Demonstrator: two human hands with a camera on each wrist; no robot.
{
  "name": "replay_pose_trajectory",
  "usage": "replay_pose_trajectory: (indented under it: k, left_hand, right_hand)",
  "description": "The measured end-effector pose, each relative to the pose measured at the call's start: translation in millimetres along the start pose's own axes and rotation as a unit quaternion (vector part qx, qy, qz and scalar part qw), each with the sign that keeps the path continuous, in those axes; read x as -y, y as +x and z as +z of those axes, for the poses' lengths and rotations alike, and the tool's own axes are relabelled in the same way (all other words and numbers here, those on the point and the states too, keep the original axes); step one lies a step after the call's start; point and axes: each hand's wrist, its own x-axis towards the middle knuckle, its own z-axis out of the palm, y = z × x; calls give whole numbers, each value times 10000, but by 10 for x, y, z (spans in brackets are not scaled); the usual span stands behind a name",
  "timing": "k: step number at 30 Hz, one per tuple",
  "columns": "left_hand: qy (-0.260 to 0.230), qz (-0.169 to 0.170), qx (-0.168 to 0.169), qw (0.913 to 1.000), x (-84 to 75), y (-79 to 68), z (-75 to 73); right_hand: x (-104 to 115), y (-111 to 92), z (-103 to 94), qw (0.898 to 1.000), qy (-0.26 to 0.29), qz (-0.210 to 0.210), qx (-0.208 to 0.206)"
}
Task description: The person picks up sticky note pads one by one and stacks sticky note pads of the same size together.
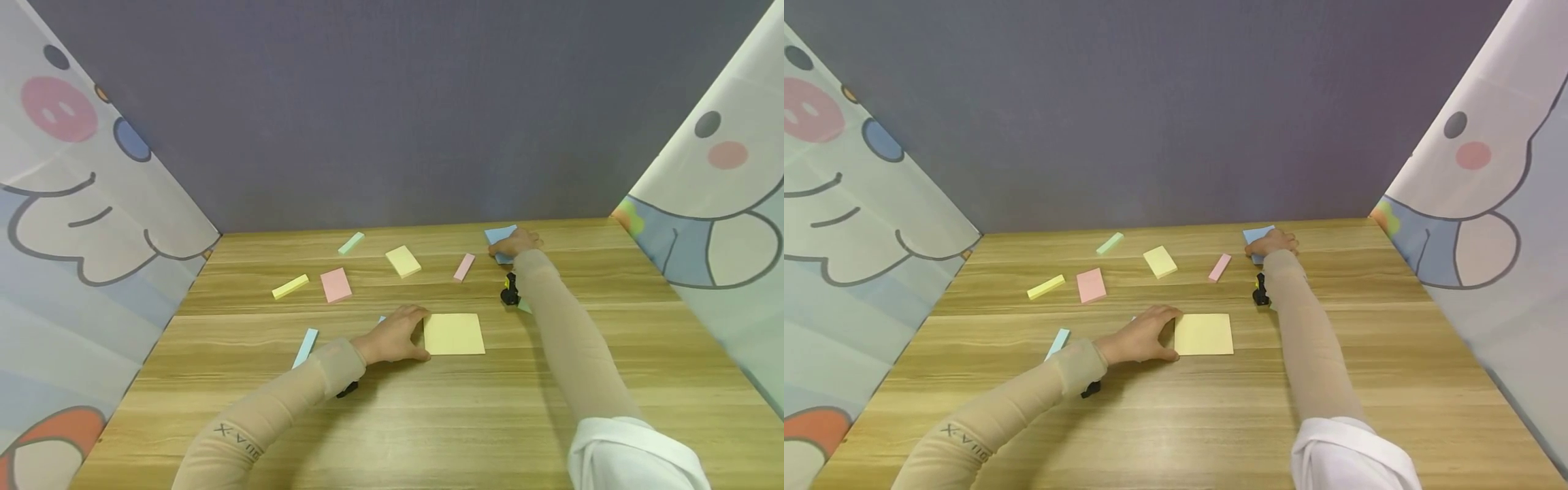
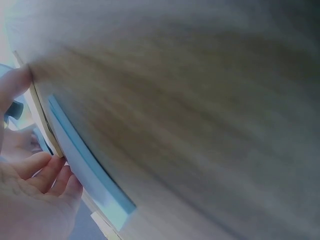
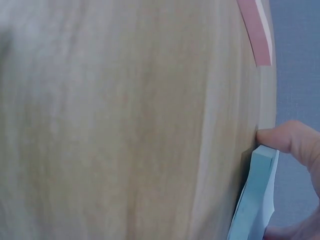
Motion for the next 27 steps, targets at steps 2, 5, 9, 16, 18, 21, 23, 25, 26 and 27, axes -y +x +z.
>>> replay_pose_trajectory:
  k: [2,5,9,16,18,21,23,25,26,27]
  left_hand:
    - [4,29,-7,10000,0,3,9]
    - [-4,48,-1,10000,-5,2,14]
    - [11,50,8,10000,-12,-2,16]
    - [-38,13,36,10000,-20,-14,3]
    - [-62,-3,36,10000,-21,-17,-3]
    - [-67,-21,34,10000,-16,-17,-5]
    - [-70,-33,36,10000,-11,-15,-3]
    - [-56,-36,25,10000,-6,-14,-2]
    - [-64,-40,16,10000,-5,-16,-4]
    - [-66,-44,17,10000,-4,-18,-7]
  right_hand:
    - [-28,-11,-4,9999,141,30,45]
    - [-72,-16,-8,9995,265,25,142]
    - [-118,2,-8,9997,143,-117,177]
    - [-132,-1,-19,9995,231,-189,114]
    - [-123,-12,-22,9994,268,-210,27]
    - [-107,-32,-29,9990,360,-249,-20]
    - [-96,-36,-33,9989,401,-252,-31]
    - [-84,-35,-44,9989,393,-261,-17]
    - [-78,-33,-47,9987,376,-313,-108]
    - [-69,-36,-59,9987,320,-368,-116]
